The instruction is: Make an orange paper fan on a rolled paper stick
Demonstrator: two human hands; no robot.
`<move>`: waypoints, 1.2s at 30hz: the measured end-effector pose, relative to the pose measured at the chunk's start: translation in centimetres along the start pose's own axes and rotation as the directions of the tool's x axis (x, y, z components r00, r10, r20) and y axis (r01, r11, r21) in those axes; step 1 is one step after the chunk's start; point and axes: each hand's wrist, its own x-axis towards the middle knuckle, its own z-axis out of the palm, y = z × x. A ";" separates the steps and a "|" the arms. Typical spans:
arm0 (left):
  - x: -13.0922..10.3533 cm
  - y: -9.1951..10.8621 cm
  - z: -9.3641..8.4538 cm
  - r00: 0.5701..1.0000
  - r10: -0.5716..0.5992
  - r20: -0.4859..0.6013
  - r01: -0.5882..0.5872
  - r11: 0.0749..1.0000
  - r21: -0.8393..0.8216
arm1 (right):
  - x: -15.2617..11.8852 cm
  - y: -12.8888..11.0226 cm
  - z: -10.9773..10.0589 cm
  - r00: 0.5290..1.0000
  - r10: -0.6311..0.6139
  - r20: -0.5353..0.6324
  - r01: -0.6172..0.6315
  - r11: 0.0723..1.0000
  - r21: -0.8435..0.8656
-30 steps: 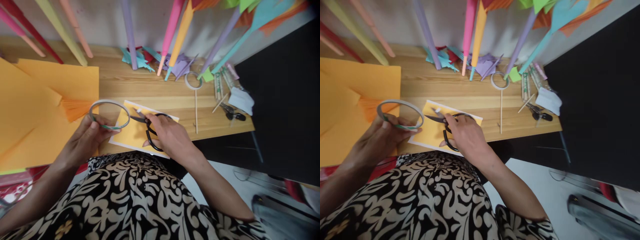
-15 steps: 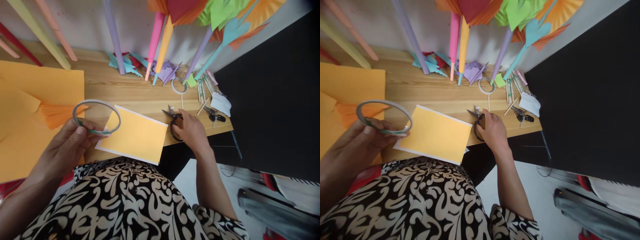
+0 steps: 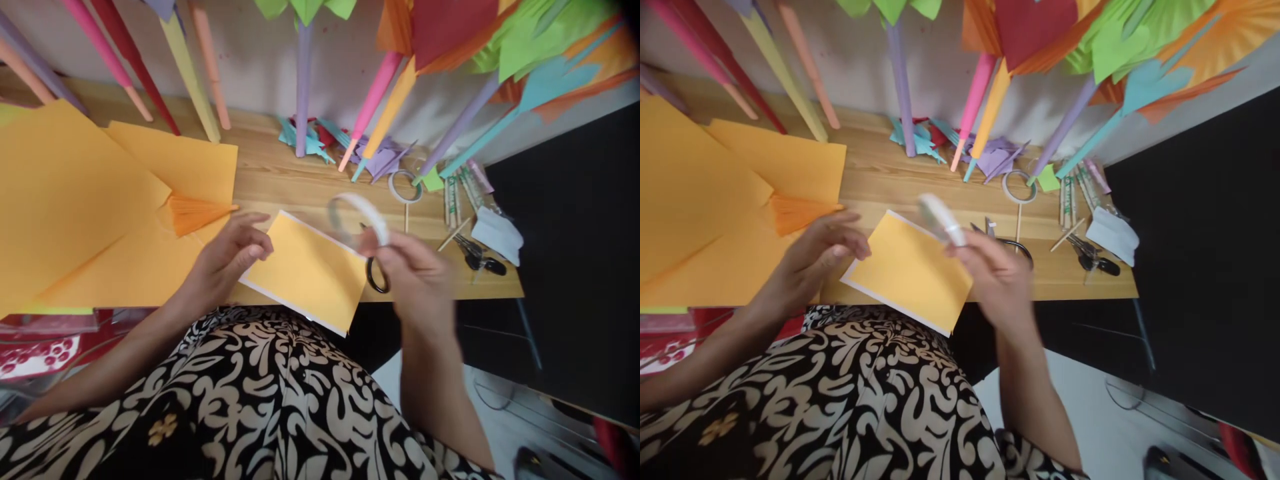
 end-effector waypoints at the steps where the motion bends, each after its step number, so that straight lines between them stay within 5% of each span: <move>1: -0.2 -0.1 -0.6 0.997 0.025 -0.077 -0.023 0.999 0.036 | 0.1 1.0 -1.7 0.988 -0.034 -0.151 0.011 0.989 -0.149; 3: -0.9 -0.5 -1.8 0.979 0.035 -0.203 -0.007 0.990 0.138 | 0.5 3.7 -5.6 0.942 -0.170 -0.290 0.006 0.871 -0.492; 6: -2.1 -1.0 -3.1 0.967 0.004 -0.254 0.064 0.964 0.259 | 1.1 8.8 -10.3 0.982 -0.165 -0.091 0.020 0.572 -0.820; 10: -3.2 -1.7 -3.6 0.984 0.075 -0.160 -0.001 0.907 0.422 | 1.0 11.6 -11.2 0.976 -0.213 0.038 0.120 0.391 -0.912; 17: -3.0 -1.7 -2.9 0.952 0.294 0.083 -0.291 0.792 0.536 | 0.3 4.9 -2.5 0.946 -0.226 0.233 0.325 0.663 -0.675; 22: -2.9 -1.9 -3.0 0.947 0.305 0.098 -0.300 0.740 0.602 | 1.7 4.1 1.6 0.947 -0.076 0.312 0.271 0.711 -0.649; 29: -2.7 -1.9 -3.9 0.973 0.230 0.008 -0.202 0.836 0.511 | 4.1 3.4 3.6 0.913 0.138 0.384 0.171 0.725 -0.667; 36: 0.1 -0.7 -3.5 0.980 0.197 -0.044 -0.156 0.879 0.450 | 4.7 2.5 3.5 0.843 0.308 0.442 0.058 0.764 -0.643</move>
